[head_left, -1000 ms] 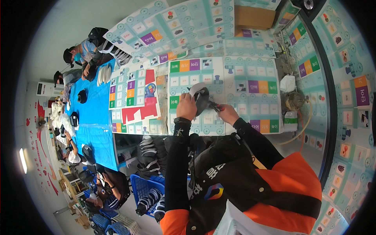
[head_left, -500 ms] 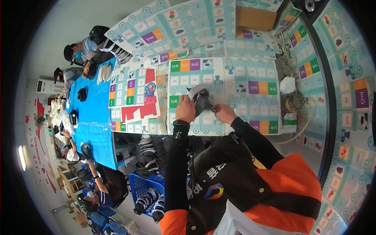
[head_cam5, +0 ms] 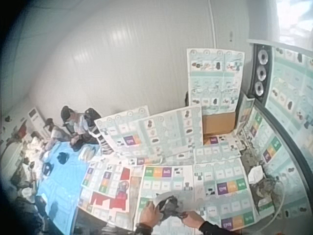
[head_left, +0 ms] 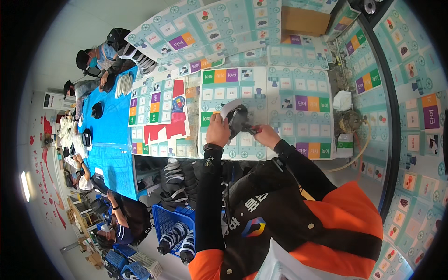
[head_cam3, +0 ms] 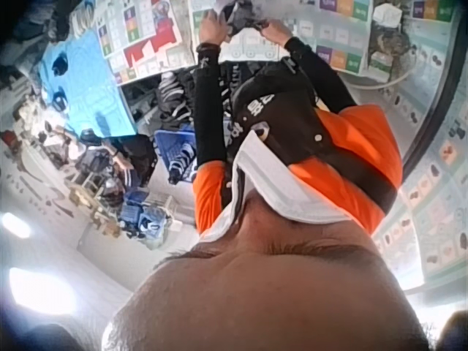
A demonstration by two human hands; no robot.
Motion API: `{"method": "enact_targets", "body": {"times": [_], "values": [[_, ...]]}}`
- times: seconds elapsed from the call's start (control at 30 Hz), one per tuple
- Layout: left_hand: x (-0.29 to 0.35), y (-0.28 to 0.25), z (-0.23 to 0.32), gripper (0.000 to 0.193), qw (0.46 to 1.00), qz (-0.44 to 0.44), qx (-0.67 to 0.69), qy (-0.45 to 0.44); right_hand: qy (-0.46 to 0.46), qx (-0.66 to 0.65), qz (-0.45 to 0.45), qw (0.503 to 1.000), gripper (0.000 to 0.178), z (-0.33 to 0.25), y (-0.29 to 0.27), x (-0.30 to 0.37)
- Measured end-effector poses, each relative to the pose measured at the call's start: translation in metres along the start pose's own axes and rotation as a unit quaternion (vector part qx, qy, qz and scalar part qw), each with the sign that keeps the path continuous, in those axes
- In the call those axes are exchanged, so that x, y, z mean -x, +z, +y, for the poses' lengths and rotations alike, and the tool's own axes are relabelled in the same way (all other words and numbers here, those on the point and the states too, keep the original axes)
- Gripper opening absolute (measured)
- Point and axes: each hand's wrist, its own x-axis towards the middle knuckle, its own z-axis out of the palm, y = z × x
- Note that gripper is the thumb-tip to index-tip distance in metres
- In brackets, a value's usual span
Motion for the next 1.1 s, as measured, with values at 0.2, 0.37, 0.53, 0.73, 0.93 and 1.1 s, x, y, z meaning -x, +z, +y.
{"method": "enact_targets", "body": {"times": [0.2,0.37,0.53,0.73,0.93,1.1], "values": [[0.0,0.0,0.002,0.028,1.0,0.002,0.014,-0.006,0.018,-0.028,-0.014,0.999,0.037,0.008,0.001,0.003],[-0.004,0.0,0.004,0.025,1.0,0.002,0.007,0.003,0.046,-0.048,-0.027,0.997,0.037,0.001,-0.005,0.01],[-0.009,0.003,0.009,0.021,1.0,-0.012,-0.007,-0.003,-0.006,-0.049,0.063,0.997,0.025,0.009,0.003,0.016],[-0.012,0.006,0.01,0.021,0.999,-0.024,-0.005,-0.024,-0.035,0.046,0.138,0.989,0.024,-0.003,-0.002,0.016],[-0.019,0.008,0.019,0.023,0.999,-0.031,-0.037,-0.012,-0.043,0.048,0.167,0.984,0.02,-0.005,-0.003,0.016],[-0.018,0.008,0.02,0.025,1.0,-0.027,-0.011,-0.011,-0.062,0.053,0.144,0.986,0.018,-0.01,-0.008,0.018]]}}
